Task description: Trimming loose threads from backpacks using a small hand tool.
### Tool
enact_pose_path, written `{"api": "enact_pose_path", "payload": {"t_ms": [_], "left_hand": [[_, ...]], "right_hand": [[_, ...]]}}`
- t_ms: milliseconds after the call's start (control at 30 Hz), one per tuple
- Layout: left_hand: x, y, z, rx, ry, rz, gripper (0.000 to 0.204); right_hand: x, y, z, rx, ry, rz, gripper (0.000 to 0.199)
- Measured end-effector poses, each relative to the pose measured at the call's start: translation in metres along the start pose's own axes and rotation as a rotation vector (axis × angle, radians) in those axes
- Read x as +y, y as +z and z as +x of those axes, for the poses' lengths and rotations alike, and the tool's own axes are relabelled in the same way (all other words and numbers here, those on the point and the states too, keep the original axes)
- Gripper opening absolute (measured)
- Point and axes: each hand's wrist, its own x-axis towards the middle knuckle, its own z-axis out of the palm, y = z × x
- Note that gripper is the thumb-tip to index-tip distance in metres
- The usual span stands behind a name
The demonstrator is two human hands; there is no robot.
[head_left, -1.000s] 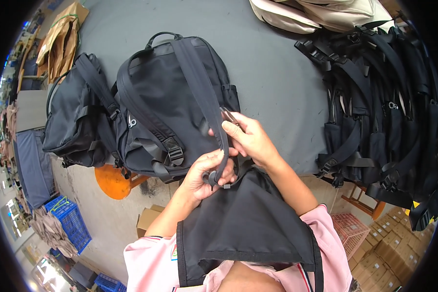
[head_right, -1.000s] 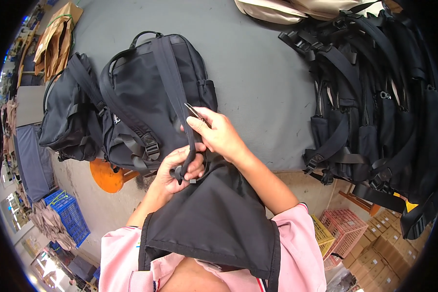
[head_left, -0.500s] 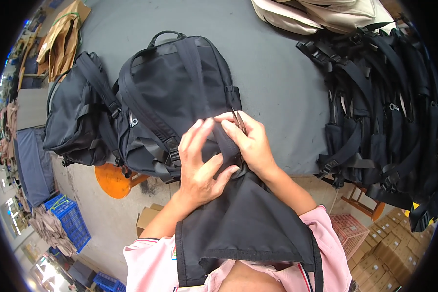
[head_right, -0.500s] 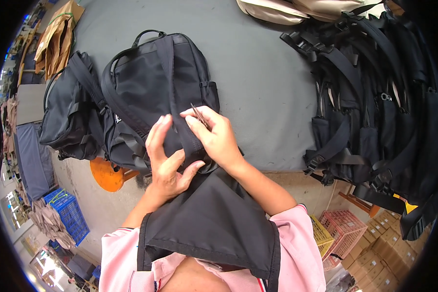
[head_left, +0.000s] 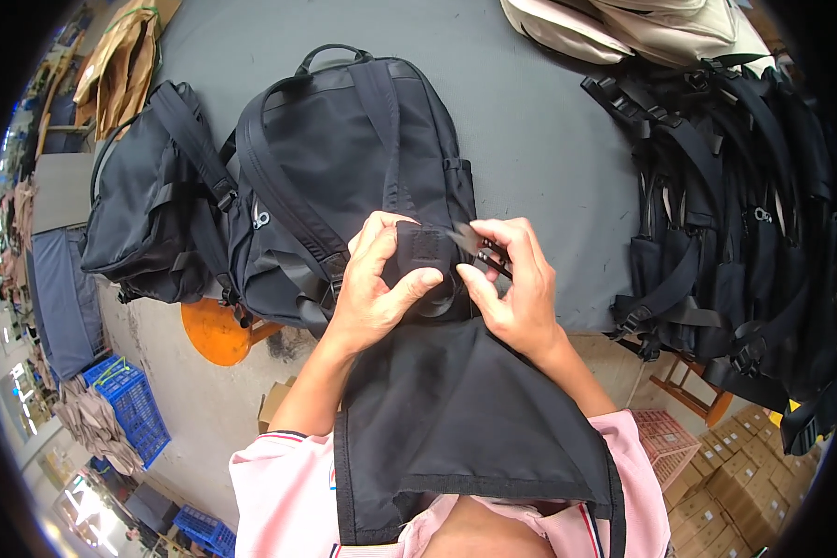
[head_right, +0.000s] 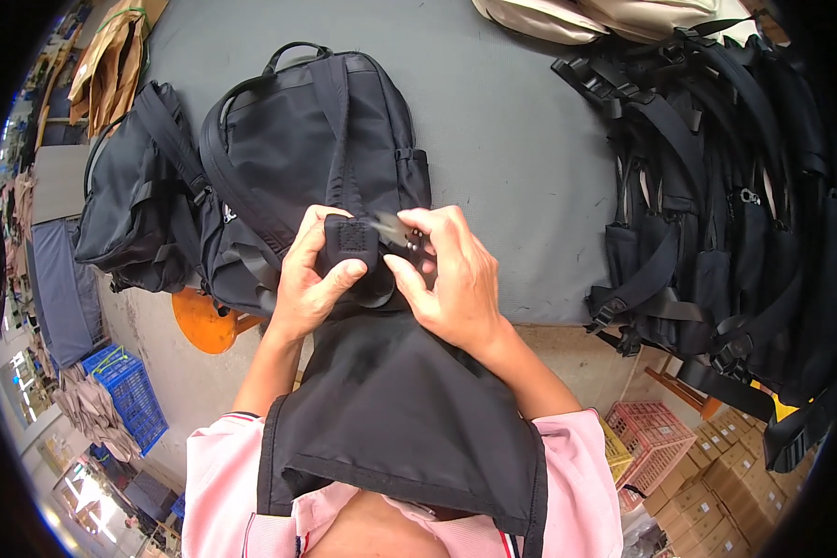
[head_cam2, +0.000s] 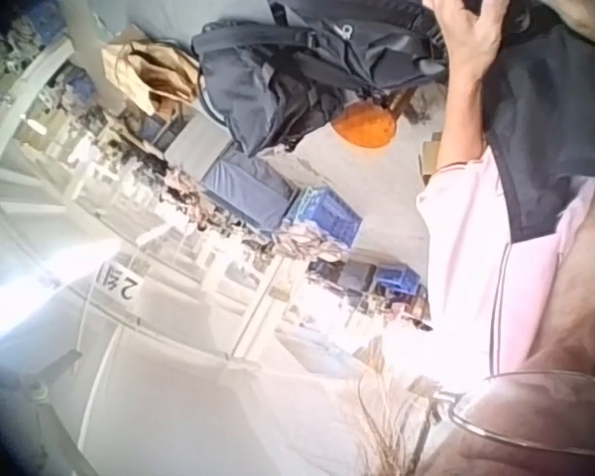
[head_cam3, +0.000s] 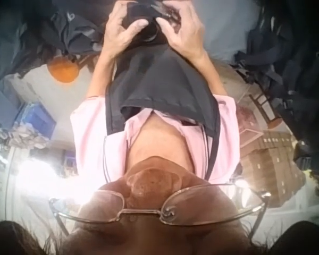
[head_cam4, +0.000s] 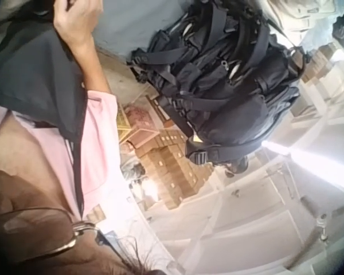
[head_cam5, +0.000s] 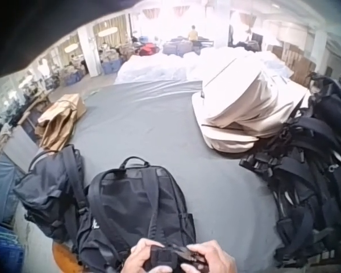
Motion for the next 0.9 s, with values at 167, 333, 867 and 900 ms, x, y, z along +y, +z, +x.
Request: {"api": "enact_pose_path", "payload": {"t_ms": [167,333,867,900], "left_hand": [[0.003,0.001,0.000,-0.006,0.009,0.003,0.041],[0.004,0.000,0.001,-0.040,0.023,-0.002,0.040],[-0.003,-0.003,0.004,-0.106,0.060,-0.032,0.036],[-0.003,-0.003,0.004,-0.107,0.060,-0.032,0.036]], "right_hand": [[-0.002,-0.008,0.005,0.059,-0.165,-0.156,0.029],[0.002,-0.006,0.009,0.028,-0.224,-0.168,0.028],[0.009,-0.026,0.024,-0.149,-0.270,-0.162,0.028],[0.010,-0.027,0.027,-0.181,-0.316,-0.173,0.028]]}}
